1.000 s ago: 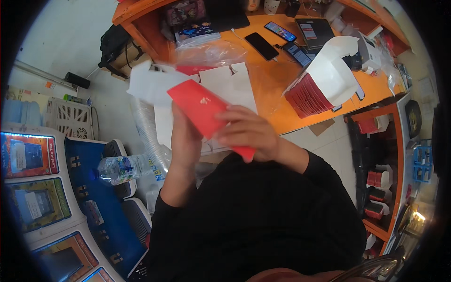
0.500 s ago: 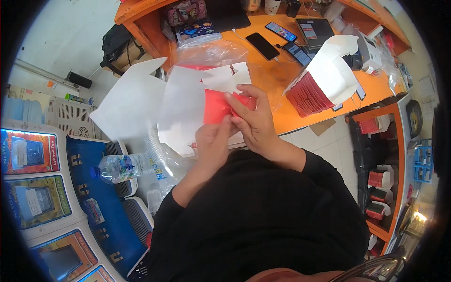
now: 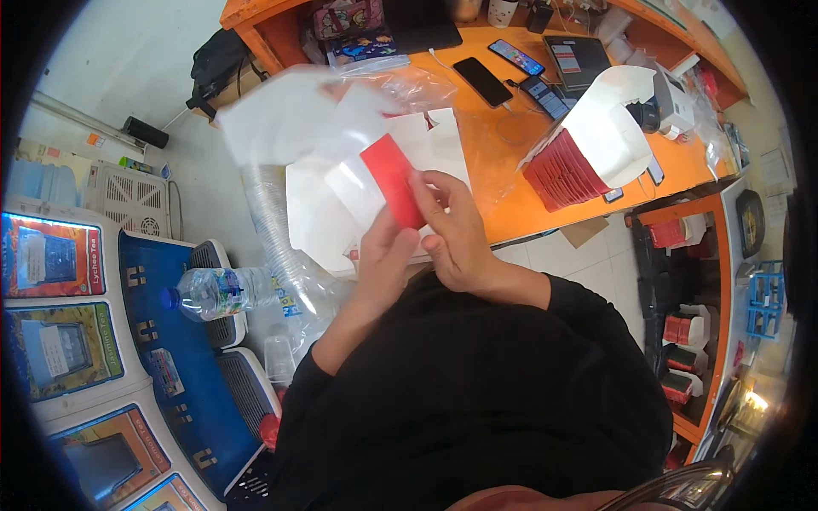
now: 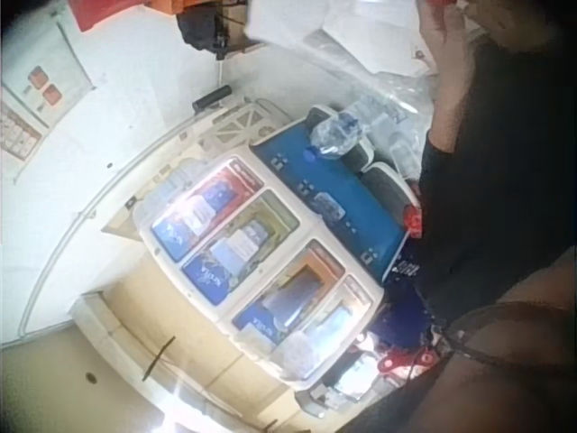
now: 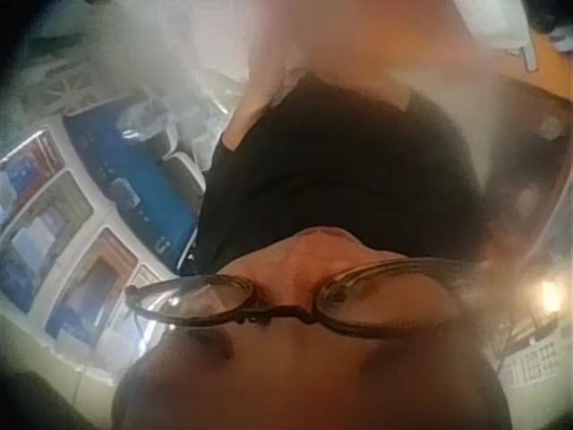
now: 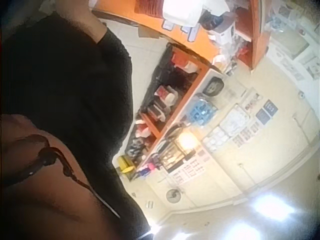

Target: The person folds and assembles cardboard food boxes by hand at a desk, interlocking the tabs to create a finished container.

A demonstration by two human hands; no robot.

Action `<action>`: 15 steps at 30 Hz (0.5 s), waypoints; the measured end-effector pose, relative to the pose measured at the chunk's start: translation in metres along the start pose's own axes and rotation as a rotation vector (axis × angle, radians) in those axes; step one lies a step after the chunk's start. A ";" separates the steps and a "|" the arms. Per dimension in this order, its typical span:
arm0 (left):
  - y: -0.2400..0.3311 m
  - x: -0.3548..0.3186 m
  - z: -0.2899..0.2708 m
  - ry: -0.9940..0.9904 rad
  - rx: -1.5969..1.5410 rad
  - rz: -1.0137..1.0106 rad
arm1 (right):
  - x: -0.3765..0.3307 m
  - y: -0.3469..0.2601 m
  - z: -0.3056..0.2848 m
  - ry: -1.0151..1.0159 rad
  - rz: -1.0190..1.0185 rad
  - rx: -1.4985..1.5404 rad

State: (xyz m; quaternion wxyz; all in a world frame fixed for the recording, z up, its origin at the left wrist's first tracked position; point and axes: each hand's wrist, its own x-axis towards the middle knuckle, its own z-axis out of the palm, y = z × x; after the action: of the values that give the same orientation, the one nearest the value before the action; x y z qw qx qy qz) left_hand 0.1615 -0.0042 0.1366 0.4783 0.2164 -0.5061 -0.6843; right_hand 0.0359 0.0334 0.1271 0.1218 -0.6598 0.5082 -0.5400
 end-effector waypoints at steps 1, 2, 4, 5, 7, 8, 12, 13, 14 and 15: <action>-0.007 -0.002 -0.003 0.114 0.150 -0.001 | -0.001 0.000 0.000 0.024 0.059 0.097; -0.008 -0.003 -0.010 0.095 0.188 -0.036 | 0.000 0.002 -0.001 0.047 0.119 0.193; -0.003 -0.001 -0.035 0.048 0.264 -0.111 | 0.003 0.013 -0.006 0.053 0.231 0.258; -0.008 -0.005 -0.050 0.009 0.398 -0.140 | 0.005 0.024 -0.010 0.025 0.283 0.231; -0.010 -0.013 -0.062 -0.098 0.648 -0.068 | 0.014 0.038 -0.018 -0.009 0.154 -0.008; -0.010 -0.016 -0.064 -0.158 0.772 -0.032 | 0.019 0.040 -0.024 -0.052 0.125 0.006; -0.006 -0.016 -0.067 -0.223 0.923 -0.163 | 0.031 0.033 -0.037 -0.130 0.104 0.057; -0.007 -0.015 -0.067 -0.215 0.914 -0.166 | 0.031 0.034 -0.039 -0.156 0.060 -0.017; -0.008 -0.014 -0.067 -0.207 0.905 -0.168 | 0.031 0.033 -0.040 -0.181 0.017 -0.092; -0.009 -0.013 -0.066 -0.216 0.907 -0.151 | 0.031 0.029 -0.039 -0.206 -0.013 -0.150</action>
State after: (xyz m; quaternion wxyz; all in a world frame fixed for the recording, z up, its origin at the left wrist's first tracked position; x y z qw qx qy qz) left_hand 0.2151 -0.0242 0.1004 0.2289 0.3674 -0.7836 -0.4456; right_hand -0.0153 0.0102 0.1395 0.1202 -0.7222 0.5278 -0.4305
